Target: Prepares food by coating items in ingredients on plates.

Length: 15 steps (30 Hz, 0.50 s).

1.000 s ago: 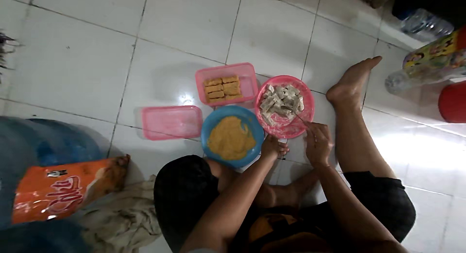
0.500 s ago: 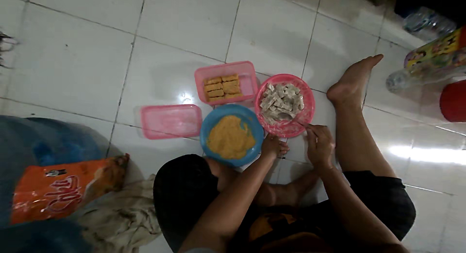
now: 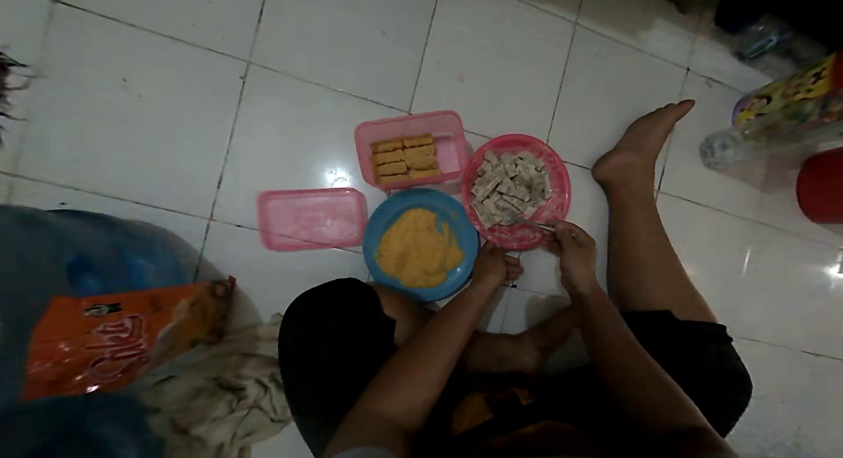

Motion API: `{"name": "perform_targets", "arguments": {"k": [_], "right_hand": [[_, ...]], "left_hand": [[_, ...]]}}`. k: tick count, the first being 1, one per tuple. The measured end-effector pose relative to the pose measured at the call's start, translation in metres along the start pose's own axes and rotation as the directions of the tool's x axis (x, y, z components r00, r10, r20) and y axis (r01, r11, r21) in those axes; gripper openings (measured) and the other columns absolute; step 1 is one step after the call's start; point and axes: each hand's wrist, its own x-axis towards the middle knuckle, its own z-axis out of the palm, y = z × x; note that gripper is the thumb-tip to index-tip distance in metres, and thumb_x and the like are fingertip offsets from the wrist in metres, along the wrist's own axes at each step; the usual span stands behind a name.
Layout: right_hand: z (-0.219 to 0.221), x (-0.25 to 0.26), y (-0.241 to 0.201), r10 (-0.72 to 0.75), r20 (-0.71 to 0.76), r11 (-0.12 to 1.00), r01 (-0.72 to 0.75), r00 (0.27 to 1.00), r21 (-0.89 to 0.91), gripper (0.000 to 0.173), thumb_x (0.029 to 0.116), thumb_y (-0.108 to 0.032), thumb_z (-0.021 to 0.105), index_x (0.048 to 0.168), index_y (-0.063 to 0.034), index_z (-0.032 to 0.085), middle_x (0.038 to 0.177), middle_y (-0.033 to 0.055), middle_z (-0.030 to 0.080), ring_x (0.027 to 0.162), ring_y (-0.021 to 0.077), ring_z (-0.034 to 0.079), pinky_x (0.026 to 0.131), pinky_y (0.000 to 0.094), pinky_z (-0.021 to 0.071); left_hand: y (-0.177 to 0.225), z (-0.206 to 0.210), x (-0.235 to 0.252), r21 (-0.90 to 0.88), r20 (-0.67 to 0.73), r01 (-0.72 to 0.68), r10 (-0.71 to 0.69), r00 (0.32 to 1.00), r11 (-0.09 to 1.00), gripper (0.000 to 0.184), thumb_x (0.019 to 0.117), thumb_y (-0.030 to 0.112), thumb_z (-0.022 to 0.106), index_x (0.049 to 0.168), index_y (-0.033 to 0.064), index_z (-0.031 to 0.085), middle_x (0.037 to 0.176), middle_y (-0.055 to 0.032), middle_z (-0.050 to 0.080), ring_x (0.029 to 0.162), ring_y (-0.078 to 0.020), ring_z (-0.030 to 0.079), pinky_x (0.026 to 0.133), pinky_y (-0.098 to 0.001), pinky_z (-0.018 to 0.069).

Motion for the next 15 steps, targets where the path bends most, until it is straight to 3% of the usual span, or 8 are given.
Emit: {"name": "perform_targets", "arguments": {"k": [2, 6, 8, 12, 15], "right_hand": [[-0.002, 0.004, -0.006, 0.122, 0.003, 0.989, -0.122, 0.992, 0.079, 0.031, 0.1114, -0.017, 0.044, 0.125, 0.0019, 0.065, 0.101, 0.0091, 0.071, 0.082, 0.0123, 0.070, 0.078, 0.0291, 0.0596], [-0.009, 0.008, -0.008, 0.188, 0.022, 0.958, -0.189, 0.982, 0.215, 0.032, 0.1123, -0.015, 0.038, 0.125, 0.0015, 0.062, 0.096, 0.0069, 0.071, 0.079, 0.0129, 0.070, 0.075, 0.0300, 0.0609], [-0.008, 0.008, -0.007, 0.141, -0.012, 0.970, -0.135, 0.990, 0.200, 0.030, 0.1119, -0.016, 0.042, 0.124, 0.0010, 0.063, 0.096, 0.0058, 0.071, 0.080, 0.0117, 0.071, 0.076, 0.0286, 0.0606], [-0.001, -0.001, -0.008, -0.179, -0.023, 0.974, 0.174, 0.984, -0.143, 0.031, 0.1101, -0.018, 0.047, 0.125, 0.0013, 0.067, 0.114, 0.0117, 0.072, 0.096, 0.0128, 0.070, 0.090, 0.0322, 0.0578], [0.010, -0.003, -0.006, -0.149, 0.016, 0.979, 0.150, 0.989, -0.136, 0.029, 0.1095, -0.016, 0.049, 0.124, 0.0001, 0.068, 0.109, 0.0108, 0.072, 0.090, 0.0120, 0.069, 0.084, 0.0322, 0.0578]], "left_hand": [[0.001, 0.000, 0.000, -0.006, 0.006, -0.002, 0.002, 1.000, 1.000, 0.040, 0.1149, 0.025, 0.025, 0.137, -0.0024, 0.044, 0.090, -0.0145, 0.069, 0.074, -0.0178, 0.070, 0.071, -0.0313, 0.0593], [0.001, 0.000, 0.001, -0.021, 0.001, 0.015, -0.015, 1.000, 1.000, 0.038, 0.1148, 0.024, 0.027, 0.138, -0.0011, 0.044, 0.090, -0.0141, 0.068, 0.073, -0.0183, 0.070, 0.071, -0.0314, 0.0593], [0.001, 0.001, 0.000, -0.006, 0.005, 0.021, -0.021, 1.000, 1.000, 0.038, 0.1148, 0.024, 0.027, 0.139, -0.0003, 0.043, 0.091, -0.0143, 0.067, 0.073, -0.0181, 0.070, 0.070, -0.0309, 0.0589], [0.000, 0.003, -0.002, -0.002, -0.004, 0.007, -0.007, 1.000, 1.000, 0.038, 0.1142, 0.023, 0.032, 0.144, 0.0010, 0.038, 0.096, -0.0164, 0.066, 0.073, -0.0191, 0.069, 0.070, -0.0319, 0.0585], [0.002, 0.005, -0.004, 0.005, -0.026, 0.011, -0.011, 1.000, 1.000, 0.038, 0.1144, 0.023, 0.030, 0.145, 0.0017, 0.036, 0.098, -0.0169, 0.066, 0.073, -0.0192, 0.069, 0.070, -0.0319, 0.0584]]}}
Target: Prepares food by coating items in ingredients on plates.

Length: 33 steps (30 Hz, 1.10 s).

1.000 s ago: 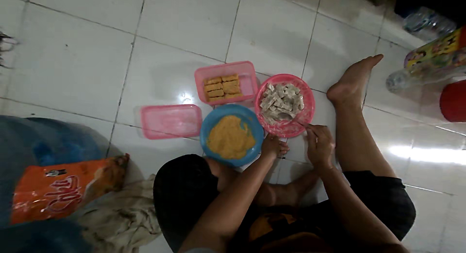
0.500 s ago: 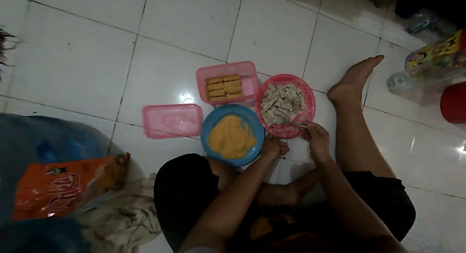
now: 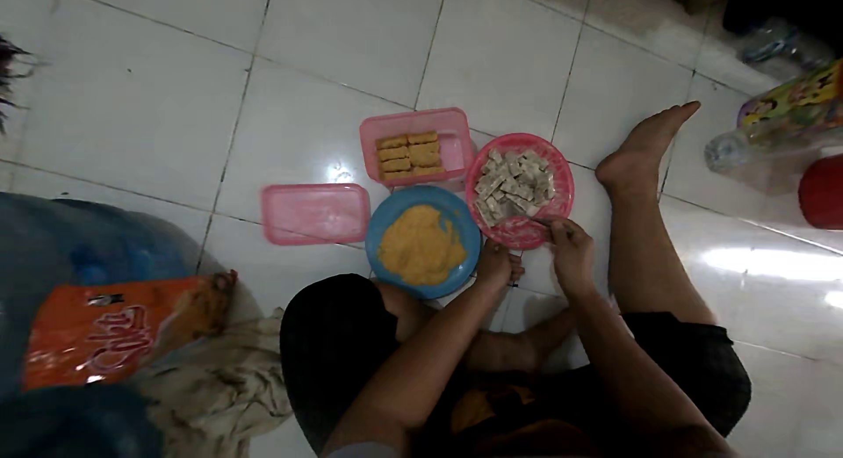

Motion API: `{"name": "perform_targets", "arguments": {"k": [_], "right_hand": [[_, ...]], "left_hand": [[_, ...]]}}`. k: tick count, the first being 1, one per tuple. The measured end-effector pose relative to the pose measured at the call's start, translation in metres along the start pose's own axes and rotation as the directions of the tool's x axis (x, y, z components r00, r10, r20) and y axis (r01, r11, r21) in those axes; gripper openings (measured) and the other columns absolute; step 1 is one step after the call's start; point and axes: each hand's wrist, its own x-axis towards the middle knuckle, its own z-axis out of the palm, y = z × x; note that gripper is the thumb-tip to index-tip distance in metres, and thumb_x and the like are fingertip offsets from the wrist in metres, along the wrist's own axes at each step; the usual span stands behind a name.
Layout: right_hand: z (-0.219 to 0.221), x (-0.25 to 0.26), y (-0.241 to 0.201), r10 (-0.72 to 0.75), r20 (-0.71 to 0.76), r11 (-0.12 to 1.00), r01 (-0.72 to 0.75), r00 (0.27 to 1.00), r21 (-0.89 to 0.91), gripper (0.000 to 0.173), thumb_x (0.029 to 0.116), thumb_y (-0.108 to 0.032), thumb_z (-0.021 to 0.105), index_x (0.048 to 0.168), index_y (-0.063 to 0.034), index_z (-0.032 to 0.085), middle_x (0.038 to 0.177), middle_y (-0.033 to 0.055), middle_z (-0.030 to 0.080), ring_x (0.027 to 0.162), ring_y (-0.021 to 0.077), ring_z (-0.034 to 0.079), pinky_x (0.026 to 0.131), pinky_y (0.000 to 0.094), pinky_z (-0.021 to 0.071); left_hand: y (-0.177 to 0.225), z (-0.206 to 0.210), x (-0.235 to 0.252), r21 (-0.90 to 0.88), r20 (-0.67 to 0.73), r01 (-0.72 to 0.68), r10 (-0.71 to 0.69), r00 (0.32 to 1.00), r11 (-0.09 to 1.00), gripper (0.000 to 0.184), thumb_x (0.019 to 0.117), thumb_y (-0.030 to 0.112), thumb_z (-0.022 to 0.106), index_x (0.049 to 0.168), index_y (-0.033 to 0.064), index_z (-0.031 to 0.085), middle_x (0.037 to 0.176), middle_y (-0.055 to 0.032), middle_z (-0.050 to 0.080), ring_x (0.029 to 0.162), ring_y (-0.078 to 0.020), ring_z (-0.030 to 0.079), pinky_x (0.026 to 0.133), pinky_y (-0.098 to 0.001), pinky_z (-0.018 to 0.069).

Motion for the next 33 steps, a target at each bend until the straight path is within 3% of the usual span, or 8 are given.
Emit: {"name": "perform_targets", "arguments": {"k": [6, 13, 15, 17, 21, 25, 28, 33], "right_hand": [[-0.004, 0.009, -0.003, 0.316, -0.009, 0.907, -0.300, 0.949, 0.294, 0.029, 0.1113, -0.017, 0.044, 0.123, 0.0007, 0.065, 0.098, 0.0071, 0.072, 0.079, 0.0116, 0.070, 0.074, 0.0282, 0.0599], [-0.022, 0.007, -0.018, 0.214, -0.007, 0.942, -0.204, 0.977, 0.268, 0.031, 0.1115, -0.018, 0.043, 0.123, 0.0017, 0.064, 0.098, 0.0062, 0.072, 0.083, 0.0118, 0.071, 0.079, 0.0299, 0.0612], [-0.020, -0.001, -0.029, 0.157, 0.016, 0.962, -0.156, 0.988, 0.226, 0.028, 0.1101, -0.017, 0.046, 0.120, 0.0002, 0.066, 0.095, 0.0029, 0.073, 0.081, 0.0090, 0.071, 0.077, 0.0271, 0.0611], [-0.010, -0.012, -0.037, 0.090, 0.072, 0.978, -0.102, 0.993, 0.184, 0.026, 0.1092, -0.016, 0.047, 0.118, -0.0005, 0.066, 0.096, 0.0013, 0.073, 0.081, 0.0070, 0.071, 0.077, 0.0257, 0.0610], [0.023, -0.042, -0.043, -0.141, 0.219, 0.990, 0.133, 0.966, 0.051, 0.028, 0.1068, -0.014, 0.049, 0.118, 0.0011, 0.069, 0.112, 0.0070, 0.072, 0.093, 0.0090, 0.071, 0.088, 0.0306, 0.0604], [0.057, -0.066, -0.030, -0.534, 0.269, 0.801, 0.582, 0.801, -0.141, 0.026, 0.1028, -0.011, 0.056, 0.117, 0.0002, 0.075, 0.112, 0.0159, 0.074, 0.104, 0.0238, 0.071, 0.094, 0.0388, 0.0573], [0.066, -0.075, -0.028, -0.677, 0.272, 0.658, 0.728, 0.684, -0.191, 0.024, 0.1012, -0.010, 0.058, 0.115, -0.0014, 0.077, 0.106, 0.0138, 0.076, 0.101, 0.0241, 0.071, 0.094, 0.0347, 0.0567], [0.064, -0.082, -0.031, -0.701, 0.298, 0.616, 0.760, 0.648, -0.205, 0.023, 0.1009, -0.010, 0.059, 0.114, -0.0028, 0.077, 0.104, 0.0122, 0.076, 0.100, 0.0223, 0.070, 0.093, 0.0319, 0.0559]], "left_hand": [[0.003, -0.001, -0.002, 0.000, -0.009, -0.002, 0.002, 1.000, 1.000, 0.038, 0.1142, 0.024, 0.032, 0.145, 0.0027, 0.038, 0.099, -0.0169, 0.066, 0.073, -0.0193, 0.068, 0.069, -0.0315, 0.0582], [0.011, 0.005, -0.038, -0.074, 0.081, 0.130, -0.124, 0.989, 0.989, 0.036, 0.1123, 0.022, 0.038, 0.140, -0.0023, 0.039, 0.096, -0.0135, 0.059, 0.073, -0.0181, 0.064, 0.069, -0.0309, 0.0573], [0.026, -0.003, -0.075, -0.139, 0.072, 0.069, -0.059, 0.996, 0.988, 0.024, 0.1105, 0.016, 0.042, 0.127, -0.0010, 0.045, 0.084, -0.0063, 0.053, 0.066, -0.0132, 0.059, 0.064, -0.0261, 0.0544], [0.043, -0.029, -0.109, -0.171, 0.021, -0.133, 0.138, 0.990, 0.976, 0.015, 0.1085, 0.012, 0.045, 0.118, 0.0023, 0.050, 0.082, -0.0019, 0.055, 0.069, -0.0098, 0.059, 0.066, -0.0241, 0.0536], [0.074, -0.120, -0.133, -0.068, -0.339, -0.588, 0.536, 0.773, 0.806, 0.015, 0.1063, 0.018, 0.037, 0.111, 0.0116, 0.049, 0.083, 0.0041, 0.061, 0.074, -0.0092, 0.064, 0.070, -0.0281, 0.0577], [0.088, -0.180, -0.113, -0.007, -0.692, -0.692, 0.496, 0.524, 0.721, 0.015, 0.1087, 0.019, 0.037, 0.117, 0.0082, 0.044, 0.084, 0.0018, 0.054, 0.073, -0.0101, 0.061, 0.071, -0.0285, 0.0554], [0.093, -0.192, -0.098, 0.016, -0.726, -0.673, 0.471, 0.500, 0.740, 0.025, 0.1105, 0.021, 0.037, 0.127, 0.0014, 0.041, 0.087, -0.0021, 0.054, 0.075, -0.0110, 0.062, 0.072, -0.0283, 0.0548], [0.094, -0.191, -0.087, 0.094, -0.658, -0.678, 0.556, 0.507, 0.729, 0.022, 0.1079, 0.019, 0.045, 0.120, 0.0010, 0.045, 0.084, -0.0030, 0.056, 0.073, -0.0115, 0.062, 0.070, -0.0294, 0.0551]]}}
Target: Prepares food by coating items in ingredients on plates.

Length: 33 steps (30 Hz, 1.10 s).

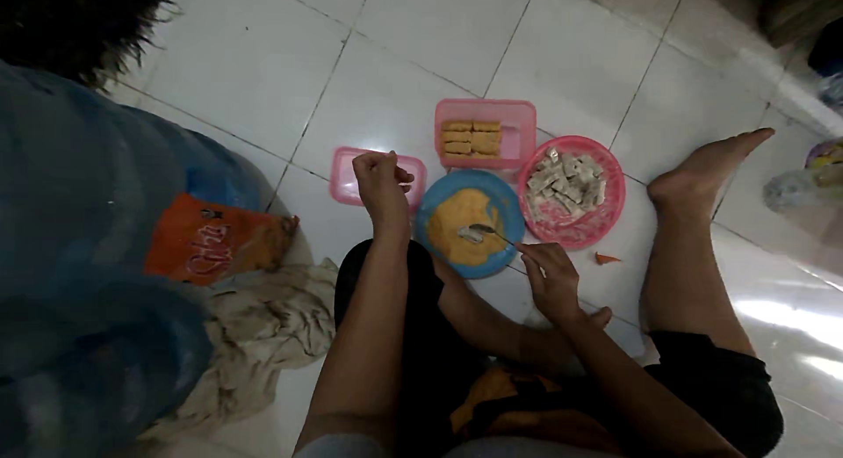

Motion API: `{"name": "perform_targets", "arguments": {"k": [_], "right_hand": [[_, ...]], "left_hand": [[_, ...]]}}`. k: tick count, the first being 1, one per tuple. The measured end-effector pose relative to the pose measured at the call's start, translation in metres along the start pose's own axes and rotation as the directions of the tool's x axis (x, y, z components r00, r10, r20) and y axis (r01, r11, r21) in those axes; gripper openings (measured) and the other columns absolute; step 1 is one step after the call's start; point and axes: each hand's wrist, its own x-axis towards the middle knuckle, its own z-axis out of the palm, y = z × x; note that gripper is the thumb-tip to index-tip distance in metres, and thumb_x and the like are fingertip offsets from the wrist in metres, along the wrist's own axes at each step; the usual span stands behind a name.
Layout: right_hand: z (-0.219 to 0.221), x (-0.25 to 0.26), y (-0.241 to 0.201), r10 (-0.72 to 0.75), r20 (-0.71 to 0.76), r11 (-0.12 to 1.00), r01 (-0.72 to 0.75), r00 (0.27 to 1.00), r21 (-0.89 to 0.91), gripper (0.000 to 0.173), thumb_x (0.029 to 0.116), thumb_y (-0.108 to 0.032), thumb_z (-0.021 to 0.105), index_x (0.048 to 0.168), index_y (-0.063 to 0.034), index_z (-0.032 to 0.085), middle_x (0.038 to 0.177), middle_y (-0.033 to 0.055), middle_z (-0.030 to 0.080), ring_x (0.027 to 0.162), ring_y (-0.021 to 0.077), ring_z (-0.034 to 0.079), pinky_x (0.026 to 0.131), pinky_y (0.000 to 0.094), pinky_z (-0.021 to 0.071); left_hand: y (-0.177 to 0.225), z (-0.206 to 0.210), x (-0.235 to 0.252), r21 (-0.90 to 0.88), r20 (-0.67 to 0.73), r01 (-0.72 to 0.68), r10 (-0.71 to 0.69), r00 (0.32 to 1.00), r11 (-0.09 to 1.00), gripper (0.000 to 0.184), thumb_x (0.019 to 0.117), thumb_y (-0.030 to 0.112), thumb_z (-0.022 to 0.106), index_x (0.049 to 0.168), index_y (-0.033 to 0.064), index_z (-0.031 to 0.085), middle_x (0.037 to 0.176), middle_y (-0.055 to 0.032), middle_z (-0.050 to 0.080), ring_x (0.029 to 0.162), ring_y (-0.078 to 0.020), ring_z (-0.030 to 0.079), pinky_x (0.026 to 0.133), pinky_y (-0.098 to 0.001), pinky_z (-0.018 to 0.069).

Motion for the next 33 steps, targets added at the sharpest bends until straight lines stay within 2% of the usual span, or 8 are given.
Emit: {"name": "perform_targets", "arguments": {"k": [9, 12, 15, 18, 23, 25, 28, 33], "right_hand": [[0.007, 0.003, -0.005, -0.035, 0.019, 0.999, 0.035, 0.999, -0.019, 0.024, 0.1006, -0.009, 0.058, 0.115, -0.0032, 0.076, 0.103, 0.0133, 0.075, 0.099, 0.0264, 0.070, 0.091, 0.0367, 0.0568], [-0.003, 0.008, -0.005, 0.211, 0.054, 0.976, -0.213, 0.976, 0.047, 0.026, 0.1035, -0.010, 0.055, 0.117, -0.0007, 0.075, 0.109, 0.0160, 0.074, 0.101, 0.0255, 0.071, 0.091, 0.0413, 0.0582], [-0.029, 0.020, 0.013, 0.557, 0.007, 0.791, -0.533, 0.830, 0.300, 0.030, 0.1072, -0.013, 0.047, 0.121, 0.0026, 0.069, 0.110, 0.0098, 0.073, 0.094, 0.0116, 0.071, 0.090, 0.0328, 0.0588], [-0.048, 0.025, 0.047, 0.749, -0.076, 0.594, -0.617, 0.658, 0.517, 0.027, 0.1095, -0.013, 0.045, 0.120, 0.0039, 0.063, 0.098, 0.0038, 0.071, 0.080, 0.0069, 0.069, 0.078, 0.0260, 0.0604], [-0.056, 0.021, 0.079, 0.863, 0.010, 0.446, -0.771, 0.505, 0.456, 0.030, 0.1090, -0.016, 0.051, 0.133, 0.0002, 0.059, 0.101, 0.0080, 0.067, 0.077, 0.0088, 0.066, 0.071, 0.0244, 0.0574], [-0.065, 0.016, 0.082, 0.835, 0.030, 0.531, -0.820, 0.549, 0.216, 0.043, 0.1056, -0.017, 0.059, 0.144, 0.0001, 0.051, 0.119, 0.0164, 0.064, 0.090, 0.0154, 0.065, 0.079, 0.0297, 0.0559], [-0.080, 0.013, 0.071, 0.668, -0.065, 0.713, -0.663, 0.741, -0.229, 0.048, 0.0984, -0.015, 0.064, 0.140, 0.0073, 0.056, 0.134, 0.0361, 0.057, 0.126, 0.0494, 0.053, 0.110, 0.0599, 0.0396], [-0.026, 0.059, 0.025, 0.347, 0.262, 0.932, -0.299, 0.901, -0.204, 0.035, 0.0979, 0.005, 0.053, 0.130, 0.0030, 0.066, 0.127, 0.0281, 0.063, 0.119, 0.0425, 0.062, 0.100, 0.0551, 0.0521]], "left_hand": [[-0.002, 0.000, 0.005, 0.038, -0.008, 0.061, -0.061, 0.998, 0.997, 0.025, 0.1080, 0.018, 0.046, 0.123, -0.0015, 0.046, 0.086, -0.0066, 0.056, 0.072, -0.0136, 0.062, 0.070, -0.0303, 0.0546], [-0.003, -0.001, 0.005, 0.036, -0.007, 0.070, -0.070, 0.998, 0.997, 0.023, 0.1082, 0.019, 0.046, 0.121, 0.0000, 0.047, 0.086, -0.0063, 0.056, 0.072, -0.0135, 0.062, 0.069, -0.0304, 0.0547], [-0.004, -0.001, 0.006, 0.007, -0.022, 0.077, -0.076, 0.997, 0.997, 0.019, 0.1075, 0.018, 0.048, 0.116, 0.0008, 0.048, 0.083, -0.0054, 0.056, 0.069, -0.0130, 0.061, 0.067, -0.0296, 0.0543], [-0.007, 0.001, 0.008, 0.009, -0.017, 0.088, -0.088, 0.996, 0.996, 0.021, 0.1076, 0.018, 0.048, 0.119, 0.0007, 0.048, 0.084, -0.0066, 0.056, 0.071, -0.0145, 0.061, 0.068, -0.0310, 0.0543], [-0.007, 0.001, 0.009, 0.021, -0.004, 0.113, -0.113, 0.994, 0.993, 0.024, 0.1079, 0.020, 0.049, 0.122, 0.0005, 0.048, 0.085, -0.0069, 0.057, 0.071, -0.0142, 0.061, 0.068, -0.0302, 0.0537], [-0.005, 0.001, 0.008, 0.012, -0.018, 0.124, -0.124, 0.992, 0.992, 0.022, 0.1078, 0.019, 0.049, 0.120, 0.0007, 0.048, 0.084, -0.0064, 0.056, 0.069, -0.0132, 0.061, 0.067, -0.0287, 0.0534], [-0.005, 0.001, 0.007, 0.008, -0.020, 0.128, -0.128, 0.992, 0.992, 0.020, 0.1078, 0.019, 0.049, 0.117, 0.0012, 0.049, 0.083, -0.0058, 0.056, 0.068, -0.0126, 0.061, 0.066, -0.0278, 0.0537], [-0.007, 0.002, 0.009, 0.039, 0.018, 0.140, -0.141, 0.990, 0.989, 0.020, 0.1079, 0.021, 0.048, 0.116, 0.0034, 0.049, 0.082, -0.0046, 0.055, 0.069, -0.0127, 0.060, 0.067, -0.0294, 0.0529]]}}
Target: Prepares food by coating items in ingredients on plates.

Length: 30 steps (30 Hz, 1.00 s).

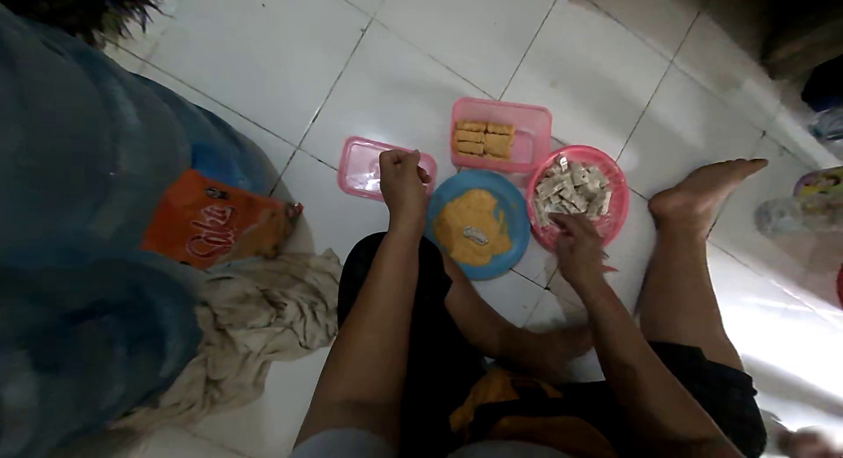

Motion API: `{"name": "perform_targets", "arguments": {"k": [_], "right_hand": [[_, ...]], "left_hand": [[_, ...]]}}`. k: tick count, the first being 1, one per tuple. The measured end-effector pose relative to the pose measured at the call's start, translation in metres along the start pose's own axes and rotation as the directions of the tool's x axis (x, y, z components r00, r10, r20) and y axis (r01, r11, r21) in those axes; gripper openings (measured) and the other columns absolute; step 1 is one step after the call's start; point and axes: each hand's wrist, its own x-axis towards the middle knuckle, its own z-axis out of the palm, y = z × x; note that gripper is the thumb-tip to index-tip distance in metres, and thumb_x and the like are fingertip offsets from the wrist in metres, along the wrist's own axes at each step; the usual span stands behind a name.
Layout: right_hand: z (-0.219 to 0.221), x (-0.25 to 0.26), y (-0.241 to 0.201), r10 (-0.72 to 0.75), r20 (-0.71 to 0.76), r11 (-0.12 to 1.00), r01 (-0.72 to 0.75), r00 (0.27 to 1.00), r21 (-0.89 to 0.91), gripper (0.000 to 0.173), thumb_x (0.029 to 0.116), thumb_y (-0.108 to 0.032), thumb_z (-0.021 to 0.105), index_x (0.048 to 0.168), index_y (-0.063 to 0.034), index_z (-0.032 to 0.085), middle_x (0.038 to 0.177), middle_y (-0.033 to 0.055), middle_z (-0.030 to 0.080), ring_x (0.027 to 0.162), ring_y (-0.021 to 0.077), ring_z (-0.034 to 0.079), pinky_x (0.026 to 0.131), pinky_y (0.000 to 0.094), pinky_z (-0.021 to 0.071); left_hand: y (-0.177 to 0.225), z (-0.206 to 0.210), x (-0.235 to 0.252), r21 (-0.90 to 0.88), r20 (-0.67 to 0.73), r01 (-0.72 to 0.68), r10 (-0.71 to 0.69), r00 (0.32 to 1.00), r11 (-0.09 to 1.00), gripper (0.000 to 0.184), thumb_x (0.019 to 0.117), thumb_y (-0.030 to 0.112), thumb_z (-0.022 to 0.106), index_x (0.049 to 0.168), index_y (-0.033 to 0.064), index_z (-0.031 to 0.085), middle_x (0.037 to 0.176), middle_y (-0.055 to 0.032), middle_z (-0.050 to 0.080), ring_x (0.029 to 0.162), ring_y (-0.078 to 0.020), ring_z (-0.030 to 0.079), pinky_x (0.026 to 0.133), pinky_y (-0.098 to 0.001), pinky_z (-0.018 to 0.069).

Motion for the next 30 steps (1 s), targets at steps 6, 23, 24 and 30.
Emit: {"name": "perform_targets", "arguments": {"k": [6, 23, 24, 30], "right_hand": [[0.078, 0.081, -0.052, -0.419, 0.340, 0.892, 0.451, 0.842, -0.017, 0.042, 0.0956, 0.008, 0.057, 0.135, -0.0051, 0.066, 0.137, 0.0198, 0.062, 0.133, 0.0378, 0.056, 0.111, 0.0518, 0.0478], [0.073, 0.061, -0.034, -0.234, 0.516, 0.937, 0.332, 0.824, -0.105, 0.085, 0.0672, 0.010, 0.085, 0.145, -0.0064, 0.056, 0.141, 0.0263, 0.054, 0.131, 0.0502, 0.049, 0.102, 0.0626, 0.0505], [0.075, 0.059, -0.033, -0.205, 0.499, 0.957, 0.280, 0.842, -0.080, 0.075, 0.0715, 0.011, 0.082, 0.141, -0.0032, 0.058, 0.136, 0.0277, 0.056, 0.129, 0.0496, 0.052, 0.101, 0.0617, 0.0513], [0.077, 0.056, -0.030, -0.040, 0.407, 0.999, 0.021, 0.913, 0.050, 0.033, 0.0868, 0.007, 0.071, 0.119, 0.0002, 0.071, 0.121, 0.0256, 0.067, 0.113, 0.0437, 0.065, 0.096, 0.0617, 0.0528]], "left_hand": [[-0.016, -0.005, 0.014, 0.408, 0.167, -0.134, 0.070, 0.983, 0.903, 0.031, 0.1071, 0.020, 0.046, 0.124, -0.0023, 0.060, 0.110, -0.0189, 0.065, 0.098, -0.0275, 0.065, 0.087, -0.0476, 0.0534], [-0.018, 0.020, 0.019, 0.923, 0.320, -0.248, -0.228, 0.920, 0.294, 0.023, 0.1007, 0.012, 0.055, 0.117, 0.0043, 0.070, 0.121, -0.0235, 0.067, 0.115, -0.0433, 0.063, 0.089, -0.0643, 0.0508], [-0.017, 0.020, 0.019, 0.925, 0.318, -0.245, -0.239, 0.918, 0.290, 0.023, 0.1002, 0.012, 0.056, 0.117, 0.0042, 0.069, 0.120, -0.0237, 0.067, 0.115, -0.0435, 0.063, 0.088, -0.0644, 0.0509], [-0.016, 0.022, 0.019, 0.931, 0.311, -0.239, -0.259, 0.914, 0.274, 0.023, 0.0977, 0.012, 0.060, 0.118, 0.0056, 0.069, 0.121, -0.0220, 0.067, 0.116, -0.0425, 0.063, 0.088, -0.0641, 0.0513]]}}
